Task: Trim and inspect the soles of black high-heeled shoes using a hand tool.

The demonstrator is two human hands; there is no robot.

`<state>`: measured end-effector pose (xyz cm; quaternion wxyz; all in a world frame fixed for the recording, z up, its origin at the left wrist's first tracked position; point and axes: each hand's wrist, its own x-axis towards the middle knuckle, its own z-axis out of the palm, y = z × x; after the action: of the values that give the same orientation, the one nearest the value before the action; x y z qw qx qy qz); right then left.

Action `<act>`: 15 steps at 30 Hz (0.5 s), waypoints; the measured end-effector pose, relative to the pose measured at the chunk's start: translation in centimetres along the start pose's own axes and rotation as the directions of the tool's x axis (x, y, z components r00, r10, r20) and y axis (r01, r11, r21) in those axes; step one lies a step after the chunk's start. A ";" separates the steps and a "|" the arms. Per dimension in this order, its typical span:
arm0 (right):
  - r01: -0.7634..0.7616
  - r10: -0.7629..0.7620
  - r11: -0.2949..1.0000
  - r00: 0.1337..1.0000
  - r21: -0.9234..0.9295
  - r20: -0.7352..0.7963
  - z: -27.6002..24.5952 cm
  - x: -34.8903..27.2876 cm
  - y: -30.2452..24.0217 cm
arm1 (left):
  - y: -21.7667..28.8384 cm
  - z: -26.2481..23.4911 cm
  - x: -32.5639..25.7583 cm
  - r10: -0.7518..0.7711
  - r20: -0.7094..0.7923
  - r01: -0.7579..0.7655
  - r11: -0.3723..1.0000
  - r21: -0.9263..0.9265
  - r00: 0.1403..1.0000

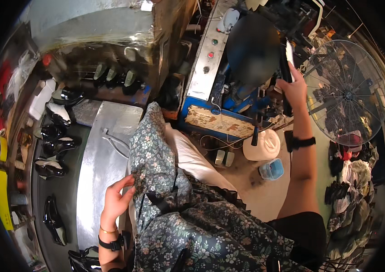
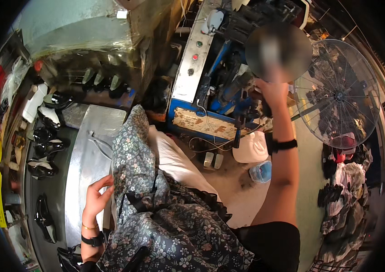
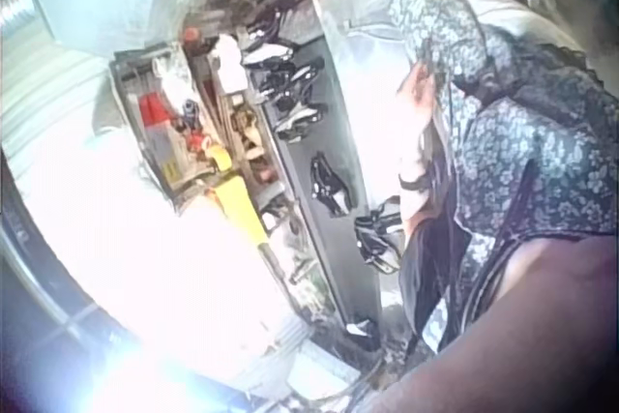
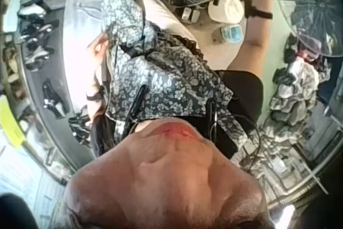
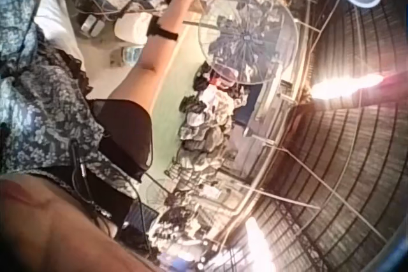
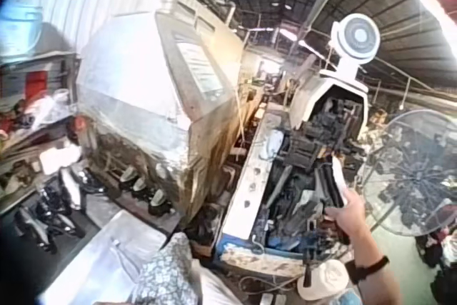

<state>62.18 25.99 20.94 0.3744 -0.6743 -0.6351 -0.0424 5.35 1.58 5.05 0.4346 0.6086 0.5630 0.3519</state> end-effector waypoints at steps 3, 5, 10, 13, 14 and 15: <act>-0.178 0.180 0.965 0.984 -0.192 -0.008 -2.0 3.2 4.1 | -0.1 0.4 0.2 -0.056 -0.021 0.055 0.997 -0.045 0.998; -0.249 0.259 0.957 0.965 -0.148 0.051 -2.2 4.4 4.6 | 0.6 1.0 0.9 -0.051 -0.043 0.051 0.999 0.004 0.998; -0.271 0.306 0.938 0.940 -0.214 0.148 -1.9 6.0 4.4 | 2.7 2.2 2.1 -0.003 -0.004 0.003 0.993 0.114 1.000; -0.286 0.315 0.945 0.926 -0.155 0.207 -2.7 6.4 5.3 | 3.7 2.7 1.9 -0.011 0.080 -0.001 0.989 0.149 0.997; -0.255 0.277 0.959 0.933 -0.121 0.229 -2.9 6.4 6.1 | 3.8 2.7 2.0 -0.008 0.083 -0.005 0.988 0.157 0.997; -0.259 0.293 0.954 0.918 -0.153 0.268 -3.5 6.2 5.4 | 3.5 2.7 2.1 -0.022 0.097 0.003 0.982 0.187 0.995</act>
<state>69.63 29.62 24.26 0.2410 -0.7764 -0.5777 0.0732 9.37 3.32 7.21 0.4050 0.6599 0.5751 0.2643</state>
